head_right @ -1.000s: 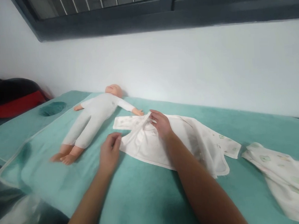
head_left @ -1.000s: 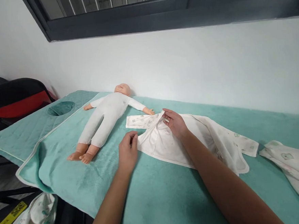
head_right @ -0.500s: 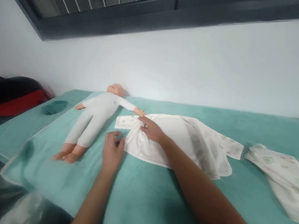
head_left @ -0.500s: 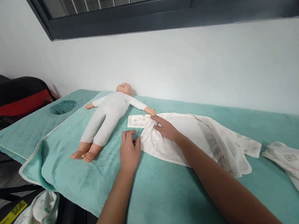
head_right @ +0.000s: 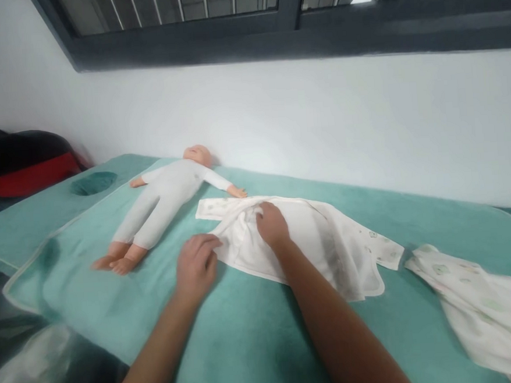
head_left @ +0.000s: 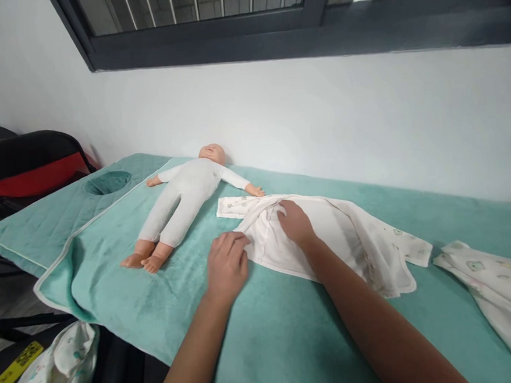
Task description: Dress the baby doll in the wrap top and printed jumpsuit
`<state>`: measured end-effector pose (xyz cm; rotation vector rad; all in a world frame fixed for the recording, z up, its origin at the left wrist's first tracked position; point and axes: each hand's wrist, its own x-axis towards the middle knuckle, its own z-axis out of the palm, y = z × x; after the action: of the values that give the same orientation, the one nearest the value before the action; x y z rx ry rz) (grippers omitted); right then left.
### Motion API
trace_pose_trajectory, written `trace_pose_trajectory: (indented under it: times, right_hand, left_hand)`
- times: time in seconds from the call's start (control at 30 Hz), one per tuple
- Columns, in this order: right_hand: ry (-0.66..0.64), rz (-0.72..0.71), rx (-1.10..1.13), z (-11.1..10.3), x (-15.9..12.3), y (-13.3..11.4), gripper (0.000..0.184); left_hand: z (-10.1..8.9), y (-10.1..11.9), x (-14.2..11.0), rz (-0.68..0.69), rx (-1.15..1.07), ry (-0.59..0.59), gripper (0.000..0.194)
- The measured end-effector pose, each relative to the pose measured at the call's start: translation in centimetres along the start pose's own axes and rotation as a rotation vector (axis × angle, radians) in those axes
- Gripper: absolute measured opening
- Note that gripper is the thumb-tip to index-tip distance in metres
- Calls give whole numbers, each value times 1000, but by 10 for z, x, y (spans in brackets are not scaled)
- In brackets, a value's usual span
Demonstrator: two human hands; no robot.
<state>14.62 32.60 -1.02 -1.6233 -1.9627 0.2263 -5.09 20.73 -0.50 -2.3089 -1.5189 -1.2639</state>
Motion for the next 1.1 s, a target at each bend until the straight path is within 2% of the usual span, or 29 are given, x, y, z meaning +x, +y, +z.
trace_pose_trajectory:
  times: [0.1, 0.17, 0.27, 0.4, 0.57, 0.83, 0.93, 1.1]
  right_hand:
    - [-95, -105, -119, 4, -14, -7, 46]
    - [-162, -160, -251, 5, -25, -15, 51]
    - [-226, -202, -374, 1, -41, -24, 56]
    - [-241, -243, -373, -9, -62, -27, 58]
    - [-233, -198, -341, -22, -83, -23, 62]
    - [-327, -414, -194, -55, -126, -25, 52]
    - [-298, -459, -142, -72, -146, -17, 48]
    - [-140, -312, -263, -105, -170, 17, 21]
  left_hand:
    - [-1, 10, -4, 137, -21, -180, 28]
    - [-2, 14, -6, 129, 10, -243, 25]
    - [-1, 17, -6, 61, 93, -250, 21]
    - [0, 18, -4, 9, 169, -260, 18]
    - [-1, 20, -4, -29, 214, -259, 19]
    - [-1, 20, -4, -42, 213, -297, 19]
    - [-1, 21, -4, -62, 218, -300, 20]
    - [0, 21, -4, -74, 237, -309, 20]
